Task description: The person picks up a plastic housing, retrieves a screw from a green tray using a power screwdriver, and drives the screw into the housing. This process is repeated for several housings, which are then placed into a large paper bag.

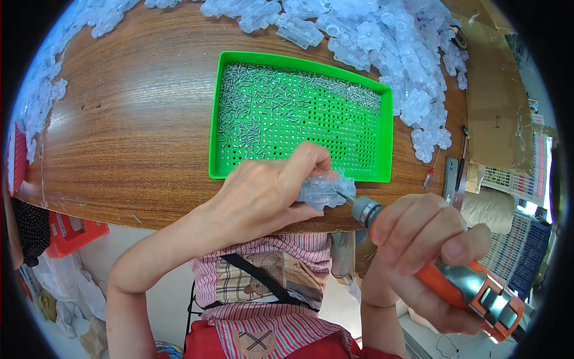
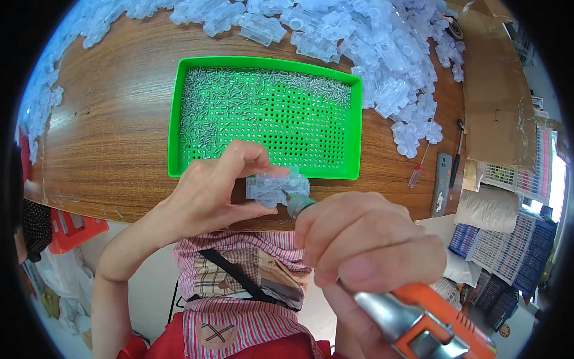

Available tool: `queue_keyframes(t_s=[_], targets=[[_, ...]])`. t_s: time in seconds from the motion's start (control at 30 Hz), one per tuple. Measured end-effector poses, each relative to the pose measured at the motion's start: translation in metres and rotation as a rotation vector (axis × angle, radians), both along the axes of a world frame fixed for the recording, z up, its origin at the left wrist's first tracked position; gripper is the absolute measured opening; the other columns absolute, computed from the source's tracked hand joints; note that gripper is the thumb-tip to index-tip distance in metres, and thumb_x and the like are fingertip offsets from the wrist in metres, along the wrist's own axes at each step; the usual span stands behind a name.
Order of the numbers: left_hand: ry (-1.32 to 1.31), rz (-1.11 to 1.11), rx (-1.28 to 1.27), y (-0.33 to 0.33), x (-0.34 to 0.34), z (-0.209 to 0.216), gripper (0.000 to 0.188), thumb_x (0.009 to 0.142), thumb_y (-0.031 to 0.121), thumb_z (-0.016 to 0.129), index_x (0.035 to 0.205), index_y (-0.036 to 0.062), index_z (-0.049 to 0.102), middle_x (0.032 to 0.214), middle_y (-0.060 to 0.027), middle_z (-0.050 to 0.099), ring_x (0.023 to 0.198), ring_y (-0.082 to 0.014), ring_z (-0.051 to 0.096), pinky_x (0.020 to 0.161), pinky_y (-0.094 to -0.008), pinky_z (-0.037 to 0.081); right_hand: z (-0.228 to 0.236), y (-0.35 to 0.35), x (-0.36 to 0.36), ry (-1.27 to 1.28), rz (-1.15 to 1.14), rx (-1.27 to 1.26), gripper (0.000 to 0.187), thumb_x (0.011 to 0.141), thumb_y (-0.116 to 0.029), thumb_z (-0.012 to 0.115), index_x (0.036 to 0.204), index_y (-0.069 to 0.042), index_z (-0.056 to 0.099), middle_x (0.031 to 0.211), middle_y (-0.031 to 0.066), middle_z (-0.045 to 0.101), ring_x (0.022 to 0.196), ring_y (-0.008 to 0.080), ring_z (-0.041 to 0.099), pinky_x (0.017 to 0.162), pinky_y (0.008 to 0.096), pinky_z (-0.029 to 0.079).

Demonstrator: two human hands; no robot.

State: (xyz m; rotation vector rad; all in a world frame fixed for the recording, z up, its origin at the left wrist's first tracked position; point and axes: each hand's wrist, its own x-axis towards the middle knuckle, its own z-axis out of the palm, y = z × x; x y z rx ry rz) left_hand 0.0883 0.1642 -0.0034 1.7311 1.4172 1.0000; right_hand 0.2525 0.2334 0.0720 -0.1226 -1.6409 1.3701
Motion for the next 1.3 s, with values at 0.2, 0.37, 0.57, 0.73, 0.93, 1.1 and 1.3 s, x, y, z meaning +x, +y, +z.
queue_keyframes(t_s=[0.2,0.37,0.57,0.73,0.93,1.1,1.3], targets=[[-0.024,-0.002,0.021,-0.002,-0.001,-0.003,0.056,0.072,0.016,0.078,0.108,0.0027,0.037,0.107,-0.0126,0.067,0.097,-0.0275,0.066,0.068,-0.0334,0.055,-0.003,0.007,0.002,-0.103,0.042,0.074,0.073,0.076,-0.075,0.052,0.101,-0.007,0.048,0.064,0.0041,0.05,0.057,0.0168,0.048,0.05,0.0319,0.045],[-0.022,0.0,0.005,-0.003,0.0,-0.004,0.056,0.072,0.015,0.077,0.109,0.003,0.038,0.107,-0.0122,0.067,0.096,-0.027,0.066,0.069,-0.0337,0.055,-0.007,0.002,-0.003,-0.067,0.035,-0.001,0.074,0.075,-0.076,0.051,0.1,-0.007,0.048,0.064,0.0042,0.05,0.057,0.0171,0.049,0.05,0.0322,0.046],[-0.025,-0.008,0.031,-0.001,0.002,-0.007,0.055,0.071,0.013,0.077,0.11,0.0037,0.04,0.107,-0.0097,0.067,0.091,-0.0265,0.067,0.07,-0.0337,0.056,-0.012,0.002,-0.003,-0.072,0.048,0.078,0.074,0.073,-0.077,0.053,0.096,-0.007,0.048,0.063,0.0043,0.05,0.055,0.0176,0.049,0.05,0.0326,0.045],[-0.038,-0.004,0.054,-0.002,0.002,-0.007,0.055,0.07,0.013,0.078,0.11,0.0046,0.041,0.105,-0.0088,0.067,0.089,-0.0262,0.067,0.07,-0.0339,0.056,-0.015,0.003,-0.004,-0.08,0.085,0.138,0.074,0.072,-0.077,0.055,0.093,-0.007,0.047,0.063,0.0045,0.05,0.054,0.0181,0.049,0.05,0.033,0.045],[-0.029,0.008,0.06,-0.001,0.002,-0.006,0.054,0.07,0.015,0.078,0.11,0.005,0.043,0.104,-0.0084,0.067,0.085,-0.0269,0.067,0.068,-0.0344,0.056,-0.017,0.004,-0.005,-0.096,0.126,0.191,0.074,0.072,-0.076,0.057,0.093,-0.006,0.048,0.064,0.0052,0.052,0.055,0.0188,0.051,0.05,0.0334,0.046],[-0.012,-0.005,0.088,0.001,0.001,-0.007,0.054,0.071,0.017,0.076,0.113,0.0045,0.044,0.102,-0.0089,0.067,0.082,-0.0281,0.067,0.066,-0.035,0.055,-0.006,0.001,-0.008,-0.077,0.01,-0.021,0.077,0.074,-0.076,0.053,0.1,-0.003,0.05,0.064,0.0067,0.051,0.055,0.0182,0.048,0.049,0.0329,0.045],[0.076,0.094,0.245,-0.013,-0.022,0.027,0.061,0.067,0.013,0.078,0.12,0.0048,0.049,0.107,-0.0128,0.061,0.099,-0.0319,0.059,0.085,-0.039,0.049,0.03,0.019,-0.002,0.167,-0.021,-0.263,0.078,0.08,-0.073,0.049,0.106,0.001,0.049,0.066,0.0093,0.053,0.059,0.0201,0.051,0.052,0.0355,0.047]])
